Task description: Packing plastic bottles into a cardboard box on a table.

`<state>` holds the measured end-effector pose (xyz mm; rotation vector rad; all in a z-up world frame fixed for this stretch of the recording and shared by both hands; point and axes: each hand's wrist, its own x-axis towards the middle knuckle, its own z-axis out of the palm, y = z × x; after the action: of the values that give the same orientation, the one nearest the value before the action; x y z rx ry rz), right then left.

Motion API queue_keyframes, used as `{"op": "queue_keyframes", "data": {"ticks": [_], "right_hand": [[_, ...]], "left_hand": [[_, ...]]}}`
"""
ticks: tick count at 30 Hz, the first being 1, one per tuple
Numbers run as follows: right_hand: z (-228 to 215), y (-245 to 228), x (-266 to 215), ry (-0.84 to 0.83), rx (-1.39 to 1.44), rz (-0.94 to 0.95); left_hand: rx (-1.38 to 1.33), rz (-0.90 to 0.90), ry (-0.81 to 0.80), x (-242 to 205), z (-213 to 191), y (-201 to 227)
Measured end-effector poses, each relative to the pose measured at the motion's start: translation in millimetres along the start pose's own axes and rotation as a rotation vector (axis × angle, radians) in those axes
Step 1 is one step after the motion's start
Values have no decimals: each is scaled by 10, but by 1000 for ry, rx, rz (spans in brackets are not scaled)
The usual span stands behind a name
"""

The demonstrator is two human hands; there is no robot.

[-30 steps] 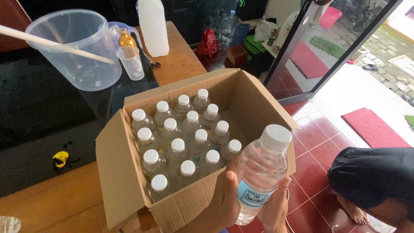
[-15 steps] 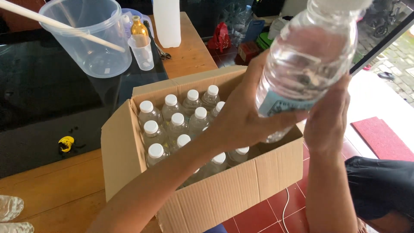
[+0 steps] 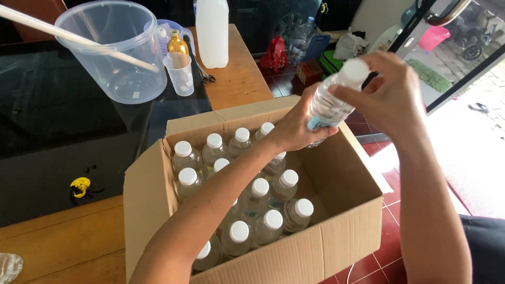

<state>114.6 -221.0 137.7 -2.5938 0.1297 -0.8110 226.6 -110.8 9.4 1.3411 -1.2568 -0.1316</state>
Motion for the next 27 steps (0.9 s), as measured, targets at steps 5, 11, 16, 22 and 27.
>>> {"op": "queue_keyframes", "data": {"ticks": [5, 11, 16, 22, 27], "right_hand": [[711, 590, 44, 39, 34, -67], [1661, 1049, -17, -234, -140, 35], [2096, 1358, -35, -504, -215, 92], [2132, 1476, -48, -534, -154, 85], [2140, 1610, -33, -429, -168, -56]], "left_hand": [[402, -179, -10, -67, -209, -406], [634, -439, -100, -35, -300, -303], [913, -465, -241, -8, -164, -807], [951, -443, -208, 30, -74, -785], [945, -482, -221, -50, -154, -351]]}}
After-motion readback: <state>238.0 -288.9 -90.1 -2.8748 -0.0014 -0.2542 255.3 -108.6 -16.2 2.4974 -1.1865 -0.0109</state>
